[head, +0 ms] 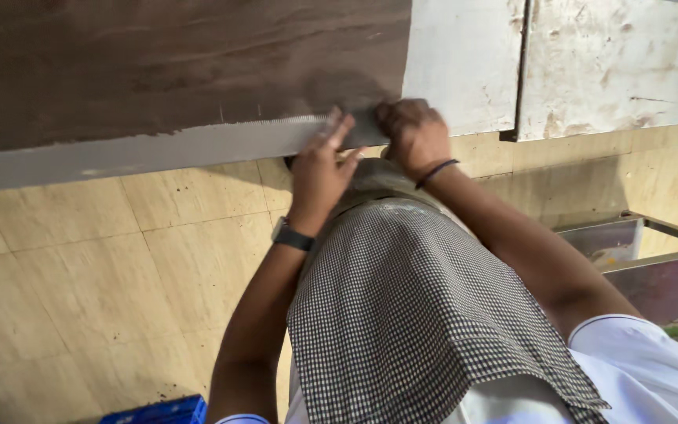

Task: The person uses a metal scraper to remove dark material from a flat surface, creating spiral shavings. The person repeatedly scrapes the same area, gathers the shavings, and places them on a white sheet of paper.

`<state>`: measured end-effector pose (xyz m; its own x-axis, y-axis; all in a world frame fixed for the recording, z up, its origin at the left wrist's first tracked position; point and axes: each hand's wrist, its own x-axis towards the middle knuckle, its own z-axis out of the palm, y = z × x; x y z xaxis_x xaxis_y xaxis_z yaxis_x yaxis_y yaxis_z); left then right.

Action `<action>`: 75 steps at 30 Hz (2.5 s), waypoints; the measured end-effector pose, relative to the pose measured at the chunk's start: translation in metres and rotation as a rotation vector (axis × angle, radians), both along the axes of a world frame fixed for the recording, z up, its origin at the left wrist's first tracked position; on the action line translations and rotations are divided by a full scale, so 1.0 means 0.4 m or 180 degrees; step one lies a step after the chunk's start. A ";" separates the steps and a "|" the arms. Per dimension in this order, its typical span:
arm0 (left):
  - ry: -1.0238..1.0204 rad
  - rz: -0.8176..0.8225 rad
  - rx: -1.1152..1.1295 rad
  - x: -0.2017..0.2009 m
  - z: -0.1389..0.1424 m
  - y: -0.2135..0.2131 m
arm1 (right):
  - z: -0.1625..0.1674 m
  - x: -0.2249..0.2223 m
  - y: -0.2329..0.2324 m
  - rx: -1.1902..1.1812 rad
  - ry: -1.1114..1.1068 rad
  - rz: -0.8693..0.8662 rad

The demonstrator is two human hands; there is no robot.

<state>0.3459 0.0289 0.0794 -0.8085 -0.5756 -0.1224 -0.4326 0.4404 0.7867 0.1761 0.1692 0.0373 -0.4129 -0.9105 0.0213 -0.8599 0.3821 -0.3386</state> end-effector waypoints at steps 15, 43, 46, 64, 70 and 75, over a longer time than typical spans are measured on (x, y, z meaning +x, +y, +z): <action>0.0643 0.0373 0.1626 -0.084 0.001 0.084 | -0.039 -0.629 0.485 -0.2087 -0.2377 -0.2279; 0.2666 0.0587 0.6240 -0.146 0.232 -0.052 | 0.187 -0.924 0.320 0.1468 0.0701 -0.0781; 0.2639 0.0621 0.6389 -0.116 0.211 -0.064 | 0.230 -0.889 0.307 0.1042 0.1651 -0.0085; 0.1440 0.0670 0.5783 -0.276 0.140 -0.077 | 0.070 -0.654 0.366 -0.1973 -0.1884 -0.1334; 0.1293 -0.0063 0.5740 -0.595 0.081 0.024 | 0.249 -0.329 0.270 -0.2404 -0.1247 -0.0143; 0.1018 -0.0198 0.5701 -0.761 0.109 0.127 | 0.428 -0.276 0.308 -0.2207 -0.0021 -0.0086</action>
